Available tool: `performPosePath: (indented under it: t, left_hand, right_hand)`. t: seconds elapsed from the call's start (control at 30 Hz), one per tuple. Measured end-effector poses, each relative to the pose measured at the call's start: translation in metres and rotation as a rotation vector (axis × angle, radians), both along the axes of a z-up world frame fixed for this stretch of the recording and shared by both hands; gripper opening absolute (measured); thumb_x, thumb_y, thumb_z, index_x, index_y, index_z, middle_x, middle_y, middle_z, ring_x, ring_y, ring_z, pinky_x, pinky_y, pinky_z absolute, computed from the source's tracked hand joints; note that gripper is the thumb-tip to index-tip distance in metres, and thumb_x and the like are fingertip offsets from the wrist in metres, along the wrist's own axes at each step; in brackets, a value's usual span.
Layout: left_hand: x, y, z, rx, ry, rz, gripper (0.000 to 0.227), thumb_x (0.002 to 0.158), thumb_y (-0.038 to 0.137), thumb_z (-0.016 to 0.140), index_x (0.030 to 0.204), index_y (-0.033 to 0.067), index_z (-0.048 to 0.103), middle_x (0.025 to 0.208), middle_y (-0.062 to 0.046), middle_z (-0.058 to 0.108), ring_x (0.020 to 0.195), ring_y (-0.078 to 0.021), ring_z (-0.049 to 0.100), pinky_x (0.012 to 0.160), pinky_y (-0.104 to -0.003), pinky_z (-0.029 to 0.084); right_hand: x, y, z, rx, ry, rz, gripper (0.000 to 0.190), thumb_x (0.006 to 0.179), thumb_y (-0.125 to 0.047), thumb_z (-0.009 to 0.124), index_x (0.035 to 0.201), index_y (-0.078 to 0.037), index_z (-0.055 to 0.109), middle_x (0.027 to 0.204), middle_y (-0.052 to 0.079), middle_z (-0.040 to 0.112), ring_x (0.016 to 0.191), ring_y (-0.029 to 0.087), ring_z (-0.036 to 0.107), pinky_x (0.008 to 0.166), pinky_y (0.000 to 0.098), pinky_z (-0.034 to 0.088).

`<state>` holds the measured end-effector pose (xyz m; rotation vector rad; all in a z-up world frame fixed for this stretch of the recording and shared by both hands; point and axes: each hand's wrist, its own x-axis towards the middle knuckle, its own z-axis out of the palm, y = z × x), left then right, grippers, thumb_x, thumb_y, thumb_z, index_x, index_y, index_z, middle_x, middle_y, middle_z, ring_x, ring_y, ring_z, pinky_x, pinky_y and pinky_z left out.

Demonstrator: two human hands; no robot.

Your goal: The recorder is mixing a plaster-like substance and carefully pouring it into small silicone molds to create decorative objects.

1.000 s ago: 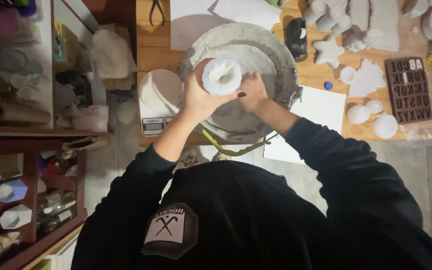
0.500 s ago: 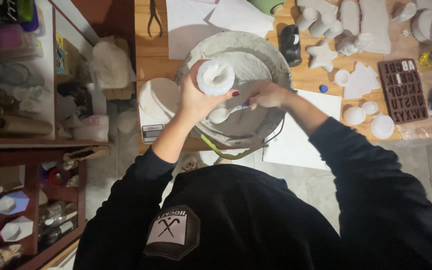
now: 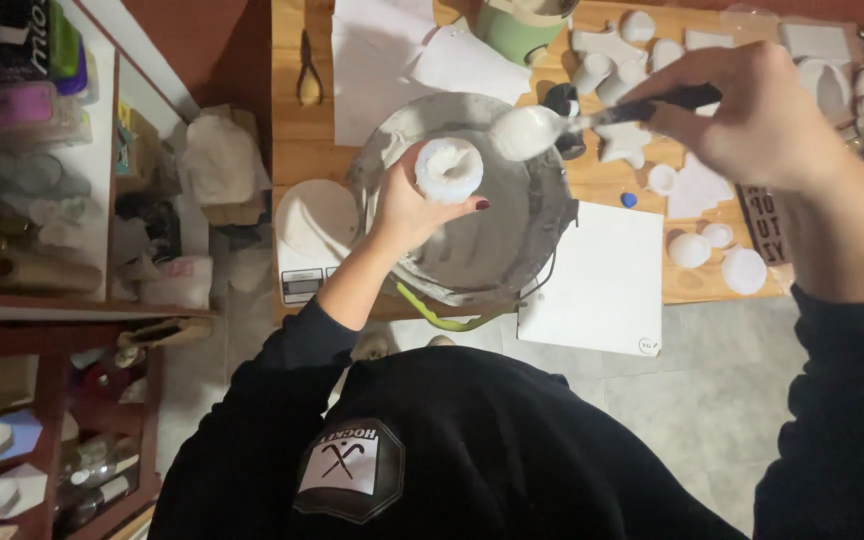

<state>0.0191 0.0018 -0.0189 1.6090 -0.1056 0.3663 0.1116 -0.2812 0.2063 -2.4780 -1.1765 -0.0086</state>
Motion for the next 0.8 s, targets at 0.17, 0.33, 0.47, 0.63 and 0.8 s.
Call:
performPosePath:
  t: [0.17,0.33,0.47,0.63,0.8]
  left_hand:
    - [0.004,-0.009,0.006,-0.051,-0.069,-0.018,0.065,0.070,0.023,0.099,0.120,0.0030,0.064,0.112,-0.005,0.074,0.103,-0.0133,0.070,0.094,-0.030,0.056]
    - [0.004,-0.008,0.011,0.001,-0.055,-0.010,0.061,0.068,0.021,0.099,0.116,0.0026,0.066,0.109,-0.007,0.075,0.100,-0.0158,0.072,0.091,-0.032,0.058]
    - [0.003,-0.008,0.019,0.056,-0.094,0.016,0.061,0.069,0.024,0.100,0.116,0.0030,0.066,0.110,-0.008,0.076,0.102,-0.0174,0.073,0.090,-0.033,0.058]
    - [0.005,-0.008,0.019,-0.023,-0.169,-0.031,0.060,0.074,0.023,0.097,0.122,0.0032,0.066,0.115,-0.009,0.076,0.108,-0.0195,0.072,0.096,-0.034,0.057]
    - [0.007,-0.008,0.018,0.035,-0.156,0.017,0.062,0.070,0.022,0.099,0.119,0.0041,0.066,0.112,-0.007,0.075,0.105,-0.0180,0.073,0.093,-0.034,0.058]
  right_hand:
    - [-0.058,0.045,0.008,0.033,-0.423,0.069,0.020,0.087,0.003,0.074,0.105,-0.004,0.077,0.093,0.010,0.070,0.088,0.023,0.065,0.082,0.0366,0.046]
    - [-0.079,0.040,-0.030,0.026,-0.682,0.053,0.024,0.089,0.002,0.076,0.108,-0.011,0.078,0.098,0.002,0.068,0.090,0.018,0.055,0.088,0.0372,0.031]
    - [-0.084,0.032,-0.042,0.002,-0.804,0.045,0.030,0.090,0.001,0.078,0.116,-0.013,0.076,0.105,0.000,0.066,0.091,0.019,0.055,0.085,0.0378,0.031]
    - [-0.078,0.028,-0.054,0.060,-0.870,0.078,0.031,0.092,0.004,0.078,0.117,-0.014,0.075,0.113,-0.001,0.068,0.089,0.018,0.053,0.084,0.0374,0.030]
    - [-0.082,0.024,-0.054,0.011,-0.832,0.061,0.028,0.092,0.001,0.079,0.115,-0.015,0.076,0.112,-0.002,0.069,0.092,0.021,0.051,0.084,0.0383,0.029]
